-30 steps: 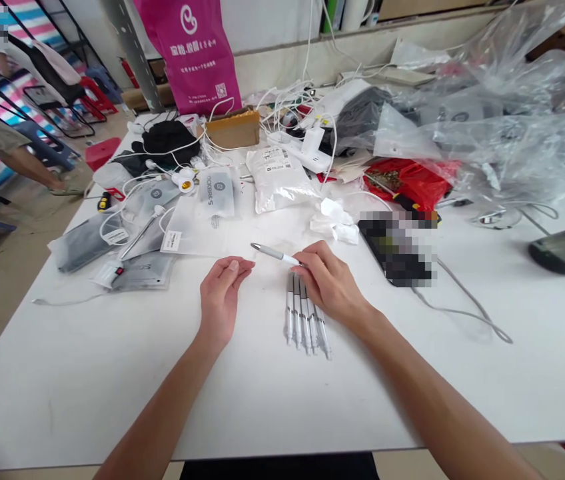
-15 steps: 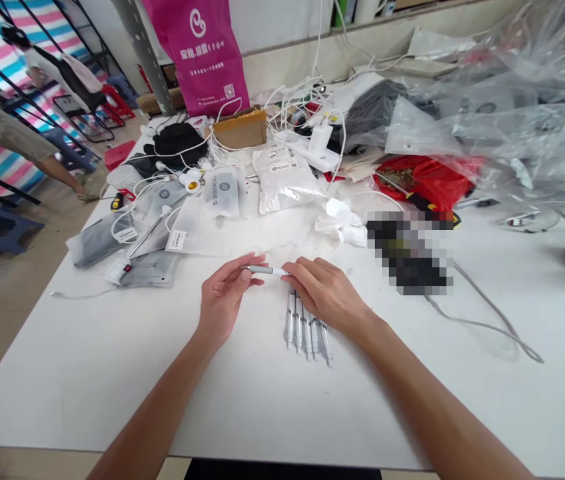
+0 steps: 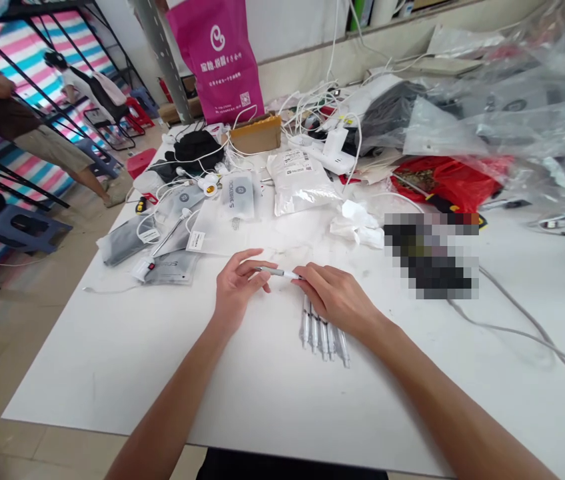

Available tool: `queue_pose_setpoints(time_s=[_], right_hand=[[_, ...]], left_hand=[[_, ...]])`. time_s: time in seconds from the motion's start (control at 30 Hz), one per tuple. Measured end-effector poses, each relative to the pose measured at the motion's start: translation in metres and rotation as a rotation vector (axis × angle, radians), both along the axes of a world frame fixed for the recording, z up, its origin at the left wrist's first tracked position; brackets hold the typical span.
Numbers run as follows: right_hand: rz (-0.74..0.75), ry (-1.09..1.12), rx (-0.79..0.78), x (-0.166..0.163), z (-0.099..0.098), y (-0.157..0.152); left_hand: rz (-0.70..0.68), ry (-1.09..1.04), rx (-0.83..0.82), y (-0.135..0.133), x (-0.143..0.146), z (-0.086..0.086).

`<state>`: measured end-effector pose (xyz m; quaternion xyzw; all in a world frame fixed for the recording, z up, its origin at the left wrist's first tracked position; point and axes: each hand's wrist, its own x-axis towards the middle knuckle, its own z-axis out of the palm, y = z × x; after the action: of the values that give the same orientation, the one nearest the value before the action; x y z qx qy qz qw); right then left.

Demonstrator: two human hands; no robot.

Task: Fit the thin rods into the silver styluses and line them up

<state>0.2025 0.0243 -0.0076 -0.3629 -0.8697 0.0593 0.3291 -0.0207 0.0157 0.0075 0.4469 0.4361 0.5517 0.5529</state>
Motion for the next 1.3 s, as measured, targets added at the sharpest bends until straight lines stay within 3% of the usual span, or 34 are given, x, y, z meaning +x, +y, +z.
queue_pose_setpoints(time_s=[0.1,0.23,0.4,0.6,0.77,1.03,1.3], right_hand=[[-0.019,0.013,0.007,-0.003,0.003,0.002],[-0.066,-0.033,0.034,-0.010,0.011,0.010],[-0.054,-0.102,0.051,-0.020,0.018,0.024],[-0.073,-0.101,0.130,-0.021,0.006,0.029],[-0.120,-0.111,0.135,-0.016,-0.007,0.022],[-0.057,-0.124,0.200,-0.020,0.003,0.015],[-0.065,-0.075,0.126,-0.022,-0.002,0.012]], left_hand=[[0.066,0.058,0.021,0.000,-0.002,0.001],[-0.029,0.038,0.111,0.002,-0.004,0.005],[0.151,0.087,0.063,0.013,-0.008,0.010],[-0.069,0.036,0.090,0.020,-0.005,0.005],[-0.054,0.025,0.044,0.013,0.007,-0.006],[-0.005,0.002,-0.002,0.006,0.010,-0.010],[-0.006,-0.017,-0.011,0.005,0.008,-0.011]])
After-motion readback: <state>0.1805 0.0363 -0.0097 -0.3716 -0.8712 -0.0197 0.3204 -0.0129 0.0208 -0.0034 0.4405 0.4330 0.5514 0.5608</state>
